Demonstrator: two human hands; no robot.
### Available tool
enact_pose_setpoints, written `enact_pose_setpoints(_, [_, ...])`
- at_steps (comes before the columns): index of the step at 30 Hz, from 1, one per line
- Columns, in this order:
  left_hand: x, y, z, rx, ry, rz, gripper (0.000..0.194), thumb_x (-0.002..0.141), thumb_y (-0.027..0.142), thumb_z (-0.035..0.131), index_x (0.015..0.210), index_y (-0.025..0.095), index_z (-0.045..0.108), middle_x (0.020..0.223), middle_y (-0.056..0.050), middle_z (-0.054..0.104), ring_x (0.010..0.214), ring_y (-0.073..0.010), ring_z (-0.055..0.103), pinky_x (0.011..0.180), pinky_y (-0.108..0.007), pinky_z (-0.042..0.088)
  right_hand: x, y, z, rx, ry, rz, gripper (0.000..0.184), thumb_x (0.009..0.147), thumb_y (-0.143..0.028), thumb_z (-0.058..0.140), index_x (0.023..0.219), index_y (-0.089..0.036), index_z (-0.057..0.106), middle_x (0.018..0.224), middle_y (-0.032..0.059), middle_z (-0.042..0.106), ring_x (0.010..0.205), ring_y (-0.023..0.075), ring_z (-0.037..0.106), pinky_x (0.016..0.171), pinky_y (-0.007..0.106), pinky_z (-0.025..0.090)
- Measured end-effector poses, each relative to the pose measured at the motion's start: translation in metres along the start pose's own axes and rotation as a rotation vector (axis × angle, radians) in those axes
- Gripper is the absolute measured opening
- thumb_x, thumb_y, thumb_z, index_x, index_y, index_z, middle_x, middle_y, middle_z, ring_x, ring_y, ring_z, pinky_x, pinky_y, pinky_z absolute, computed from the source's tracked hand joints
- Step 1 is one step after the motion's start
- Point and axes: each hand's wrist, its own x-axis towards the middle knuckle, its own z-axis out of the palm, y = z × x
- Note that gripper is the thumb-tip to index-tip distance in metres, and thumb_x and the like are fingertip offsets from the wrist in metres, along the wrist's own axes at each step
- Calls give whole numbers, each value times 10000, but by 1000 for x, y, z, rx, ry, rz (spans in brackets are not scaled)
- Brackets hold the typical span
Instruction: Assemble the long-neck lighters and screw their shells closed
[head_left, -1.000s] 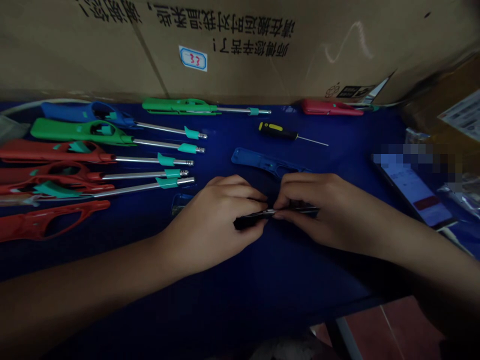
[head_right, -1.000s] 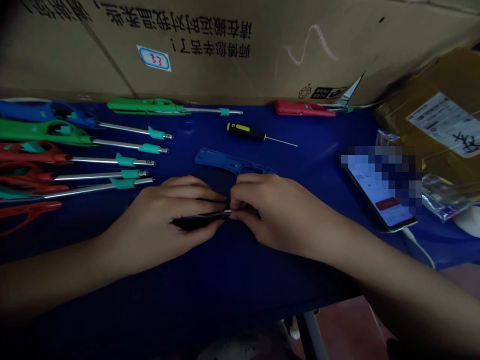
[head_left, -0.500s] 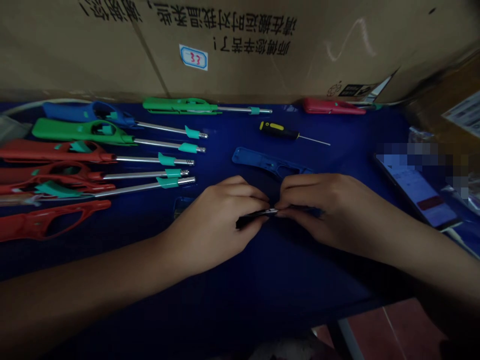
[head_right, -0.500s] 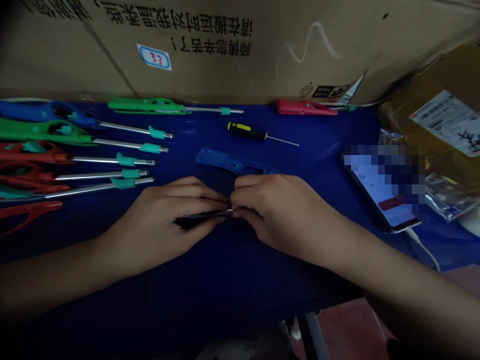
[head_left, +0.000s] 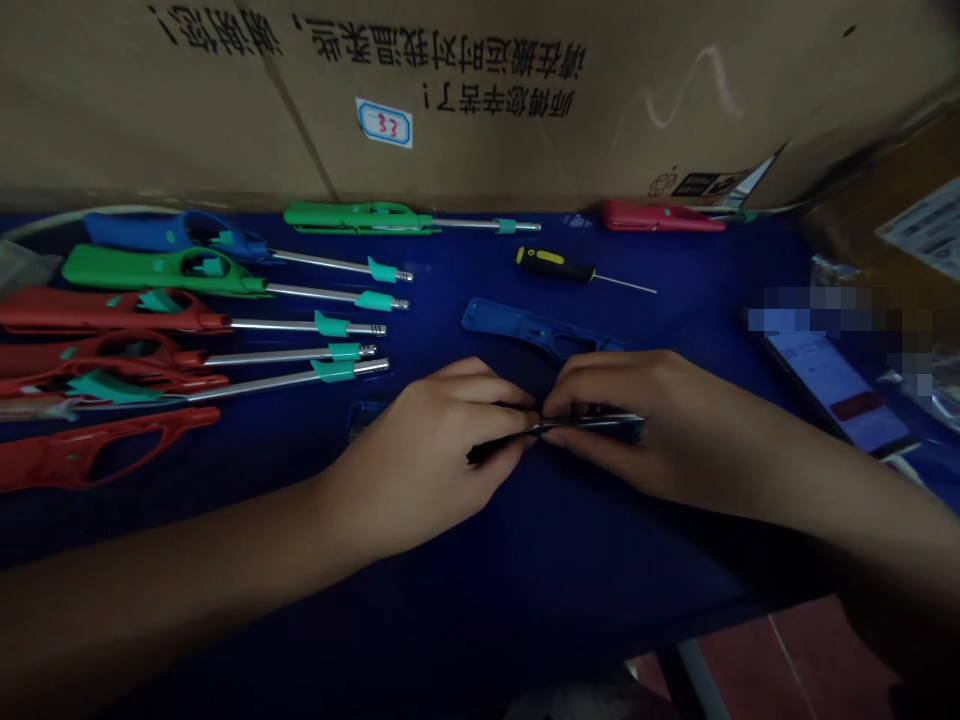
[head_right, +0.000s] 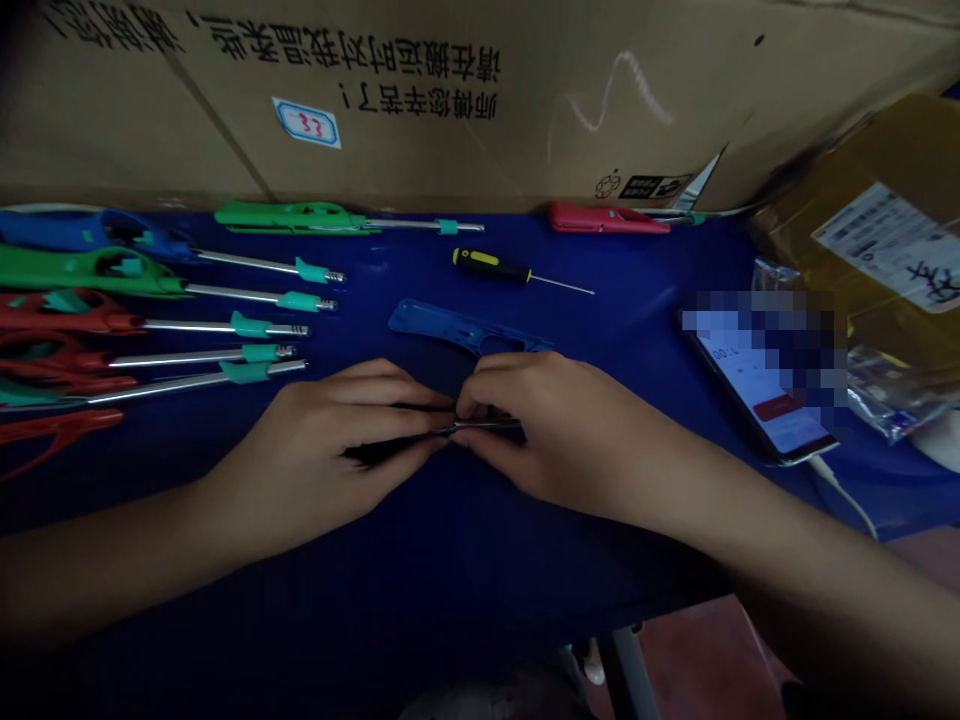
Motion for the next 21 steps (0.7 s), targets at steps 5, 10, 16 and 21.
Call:
enact_pose_setpoints(5, [-6, 1, 2, 29, 49, 37, 191, 889, 72, 684, 1060, 156, 704, 966, -11, 745, 934, -129, 662, 850, -230, 563, 3, 1, 5, 66, -19, 31, 80, 956, -255, 617, 915, -202, 661, 907, 11, 685, 837, 152, 640, 736, 286, 453])
enact_pose_setpoints(10, [-10, 3, 1, 107, 54, 44, 266, 860, 42, 685, 1093, 146, 607, 979, -8, 687, 929, -116, 655, 837, -198, 551, 3, -4, 5, 66, -36, 19, 115, 981, -250, 580, 907, -190, 644, 877, 18, 662, 821, 156, 622, 722, 289, 437])
enact_pose_setpoints(16, [-11, 3, 0, 45, 26, 99, 196, 923, 70, 620, 1099, 150, 582, 975, -37, 678, 935, -157, 660, 851, -278, 562, -1, -7, 8, 64, -36, 7, 112, 977, -189, 549, 884, -182, 610, 874, 32, 640, 842, 172, 608, 732, 297, 442])
enact_pose_setpoints(21, [-11, 2, 0, 1, 24, 79, 220, 913, 54, 619, 1100, 161, 572, 1000, -35, 683, 940, -155, 665, 836, -277, 566, -3, -12, 11, 11, 17, 15, 135, 952, -131, 533, 838, -165, 598, 834, 45, 637, 787, 180, 602, 701, 311, 440])
